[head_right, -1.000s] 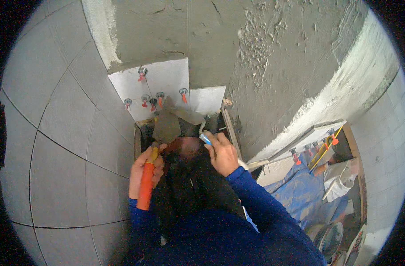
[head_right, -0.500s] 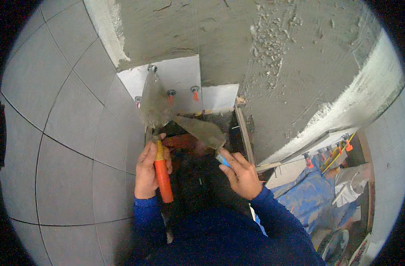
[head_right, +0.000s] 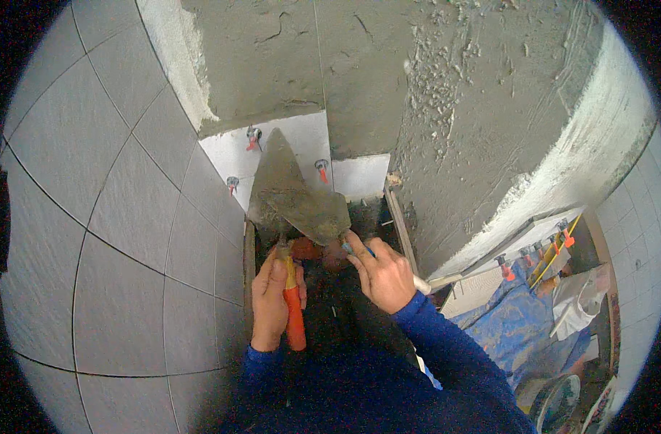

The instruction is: The person positions a ceramic tile against a wall section, then uses a trowel to scoop and spread cement mortar onto the wall surface. The person smooths the mortar in preparation for tile installation.

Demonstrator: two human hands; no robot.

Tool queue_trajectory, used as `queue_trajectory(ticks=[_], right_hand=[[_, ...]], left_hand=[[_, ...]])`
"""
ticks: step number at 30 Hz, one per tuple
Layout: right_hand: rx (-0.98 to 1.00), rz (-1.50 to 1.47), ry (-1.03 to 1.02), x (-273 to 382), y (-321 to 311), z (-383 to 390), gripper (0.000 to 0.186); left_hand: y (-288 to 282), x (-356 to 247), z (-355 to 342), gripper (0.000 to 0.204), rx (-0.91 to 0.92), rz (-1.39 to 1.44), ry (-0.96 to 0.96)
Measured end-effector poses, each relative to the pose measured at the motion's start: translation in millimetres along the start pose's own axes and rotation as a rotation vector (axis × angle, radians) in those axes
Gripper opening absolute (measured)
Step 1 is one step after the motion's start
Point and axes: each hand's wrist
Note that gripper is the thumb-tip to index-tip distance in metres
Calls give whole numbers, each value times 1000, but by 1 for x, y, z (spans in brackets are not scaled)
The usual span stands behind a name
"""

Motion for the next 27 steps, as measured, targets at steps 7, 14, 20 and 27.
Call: queue_trajectory(ticks=[7,14,20,27], right_hand=[[-188,-34,0,-8,-20,-41,47],[334,-1269,521,-11,-94,-38,37],[573,-1175,724,-29,-118,-29,40],[584,-923,797,-26,-156,3,45]], left_hand=[[-14,-8,8,50,68,-59,-25],[-50,-20,14,54,289,125,-275],[-58,-8,18,54,495,177,-301],[-66,-6,16,54,540,539,-306]])
Point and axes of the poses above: each hand's wrist, its own z-axis away from the middle knuckle, its own y-axis out of the palm, x = y × z, and after that the axes turned 10 degrees about -y, right-handed
